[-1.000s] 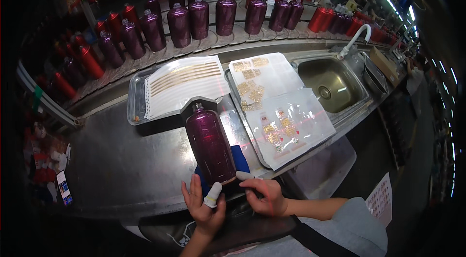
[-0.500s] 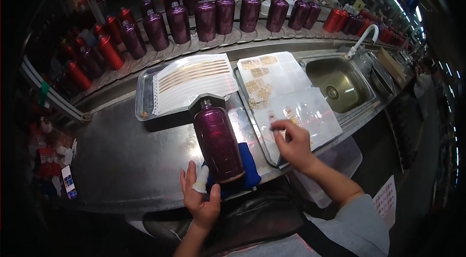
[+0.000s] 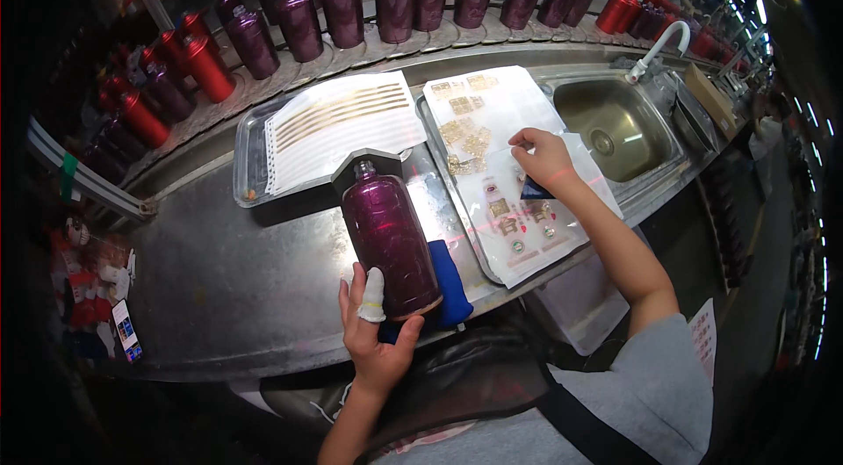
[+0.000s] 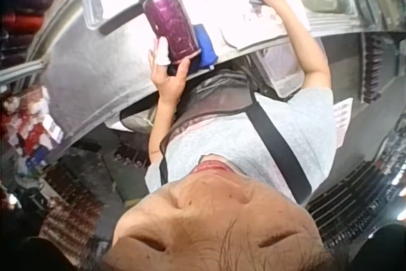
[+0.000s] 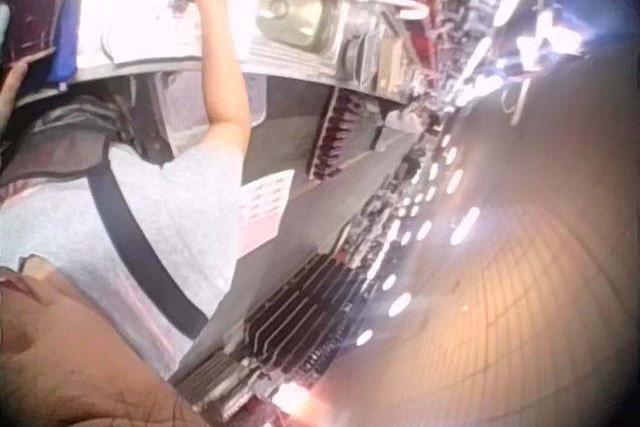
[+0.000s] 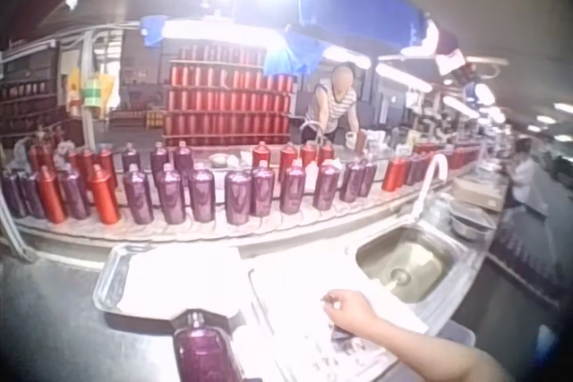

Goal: The person is manually applying gold-colored labels to purple glass bottles on a production line.

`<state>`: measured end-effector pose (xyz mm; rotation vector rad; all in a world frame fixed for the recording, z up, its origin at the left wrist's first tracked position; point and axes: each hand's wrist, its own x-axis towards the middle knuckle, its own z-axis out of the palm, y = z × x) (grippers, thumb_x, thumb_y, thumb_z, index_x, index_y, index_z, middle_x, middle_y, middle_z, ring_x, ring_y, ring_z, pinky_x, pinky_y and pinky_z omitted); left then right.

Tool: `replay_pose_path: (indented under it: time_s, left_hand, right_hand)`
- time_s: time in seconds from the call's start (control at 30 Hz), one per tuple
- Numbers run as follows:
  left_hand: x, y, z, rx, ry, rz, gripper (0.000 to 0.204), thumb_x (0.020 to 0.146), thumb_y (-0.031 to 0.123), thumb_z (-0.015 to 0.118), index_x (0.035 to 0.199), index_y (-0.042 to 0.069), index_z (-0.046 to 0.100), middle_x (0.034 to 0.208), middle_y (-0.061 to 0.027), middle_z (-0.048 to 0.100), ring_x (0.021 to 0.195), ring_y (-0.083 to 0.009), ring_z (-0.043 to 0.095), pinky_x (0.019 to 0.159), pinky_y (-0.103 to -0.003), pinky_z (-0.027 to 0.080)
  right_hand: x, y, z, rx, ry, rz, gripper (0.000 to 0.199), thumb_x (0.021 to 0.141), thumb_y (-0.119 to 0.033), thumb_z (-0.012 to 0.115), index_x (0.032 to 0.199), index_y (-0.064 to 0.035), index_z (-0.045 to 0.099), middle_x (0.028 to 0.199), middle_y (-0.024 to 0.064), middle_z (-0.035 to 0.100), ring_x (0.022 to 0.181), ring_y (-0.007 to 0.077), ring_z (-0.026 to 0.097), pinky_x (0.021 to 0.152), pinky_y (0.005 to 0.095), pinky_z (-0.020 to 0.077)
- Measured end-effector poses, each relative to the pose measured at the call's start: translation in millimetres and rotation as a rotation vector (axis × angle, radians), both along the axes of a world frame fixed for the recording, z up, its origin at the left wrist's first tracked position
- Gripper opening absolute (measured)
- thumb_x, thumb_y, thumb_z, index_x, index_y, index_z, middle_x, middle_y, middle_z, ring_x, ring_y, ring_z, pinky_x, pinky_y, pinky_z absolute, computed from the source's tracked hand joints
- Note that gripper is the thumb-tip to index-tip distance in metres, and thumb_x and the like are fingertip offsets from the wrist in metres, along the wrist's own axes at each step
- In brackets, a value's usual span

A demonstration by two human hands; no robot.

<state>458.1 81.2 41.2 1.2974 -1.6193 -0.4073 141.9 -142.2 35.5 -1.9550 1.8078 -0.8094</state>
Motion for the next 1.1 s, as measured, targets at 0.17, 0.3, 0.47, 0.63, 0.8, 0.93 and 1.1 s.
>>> replay_pose_path:
  time_s: [0.17, 0.3, 0.47, 0.63, 0.8, 0.93, 1.1]
  left_hand:
    - [25.4, 4.1, -3.6, 0.003, -0.029, -0.008, 0.071, 0.078, 0.029, 0.077, 0.136, -0.003, 0.051, 0.142, -0.0296, 0.045, 0.131, -0.0421, 0.046, 0.113, -0.058, 0.023]
    - [44.1, 8.8, -11.7, -0.002, -0.004, 0.002, 0.072, 0.077, 0.029, 0.077, 0.136, -0.003, 0.051, 0.143, -0.0301, 0.044, 0.131, -0.0442, 0.046, 0.112, -0.058, 0.024]
    - [69.7, 14.3, -17.9, -0.009, 0.031, -0.012, 0.073, 0.076, 0.027, 0.077, 0.137, -0.003, 0.05, 0.143, -0.0307, 0.044, 0.13, -0.047, 0.045, 0.112, -0.058, 0.025]
    - [93.8, 17.3, -18.5, -0.019, 0.034, -0.034, 0.073, 0.076, 0.025, 0.076, 0.137, -0.003, 0.049, 0.143, -0.0314, 0.044, 0.131, -0.0483, 0.044, 0.112, -0.058, 0.025]
    - [118.3, 29.0, -23.3, -0.019, 0.021, -0.011, 0.072, 0.076, 0.024, 0.076, 0.137, -0.003, 0.05, 0.142, -0.0315, 0.045, 0.13, -0.0484, 0.044, 0.113, -0.058, 0.024]
    - [137.9, 31.9, -19.6, -0.027, 0.027, -0.02, 0.072, 0.075, 0.024, 0.077, 0.136, -0.003, 0.051, 0.141, -0.0314, 0.045, 0.13, -0.0457, 0.045, 0.113, -0.058, 0.024]
    - [160.6, 35.8, -11.6, -0.019, 0.033, -0.016, 0.072, 0.074, 0.023, 0.077, 0.135, -0.003, 0.051, 0.141, -0.0313, 0.046, 0.131, -0.0449, 0.046, 0.113, -0.059, 0.024]
  right_hand:
    - [15.5, -1.0, 4.3, 0.12, 0.239, 0.079, 0.017, 0.079, -0.018, 0.067, 0.093, -0.0088, 0.073, 0.089, 0.0116, 0.07, 0.083, 0.0267, 0.068, 0.078, 0.0367, 0.0534]
    - [16.7, 17.4, 5.2, 0.214, 0.311, 0.099, 0.021, 0.076, -0.021, 0.074, 0.094, -0.0097, 0.073, 0.097, 0.0124, 0.066, 0.092, 0.028, 0.066, 0.083, 0.0373, 0.0518]
    - [38.8, 36.1, 4.7, 0.206, 0.275, 0.104, 0.031, 0.073, -0.025, 0.08, 0.099, -0.0112, 0.072, 0.105, 0.0156, 0.059, 0.099, 0.0316, 0.063, 0.087, 0.0372, 0.0505]
    - [61.5, 35.1, 10.5, 0.242, 0.303, 0.16, 0.035, 0.072, -0.027, 0.081, 0.101, -0.0118, 0.069, 0.105, 0.016, 0.056, 0.099, 0.0339, 0.061, 0.088, 0.0384, 0.0498]
    - [80.7, 21.9, -6.1, 0.335, 0.382, 0.251, 0.037, 0.07, -0.034, 0.081, 0.095, -0.0121, 0.064, 0.106, 0.0166, 0.055, 0.1, 0.0341, 0.058, 0.087, 0.0389, 0.0482]
    - [97.1, 16.4, -3.3, 0.344, 0.328, 0.293, 0.035, 0.07, -0.026, 0.082, 0.093, -0.0072, 0.064, 0.095, 0.0127, 0.064, 0.092, 0.028, 0.063, 0.081, 0.0356, 0.0495]
    - [109.8, 13.7, -6.5, 0.382, 0.156, 0.318, 0.024, 0.071, -0.017, 0.081, 0.088, -0.0049, 0.067, 0.085, 0.0099, 0.07, 0.08, 0.0215, 0.065, 0.073, 0.0325, 0.0499]
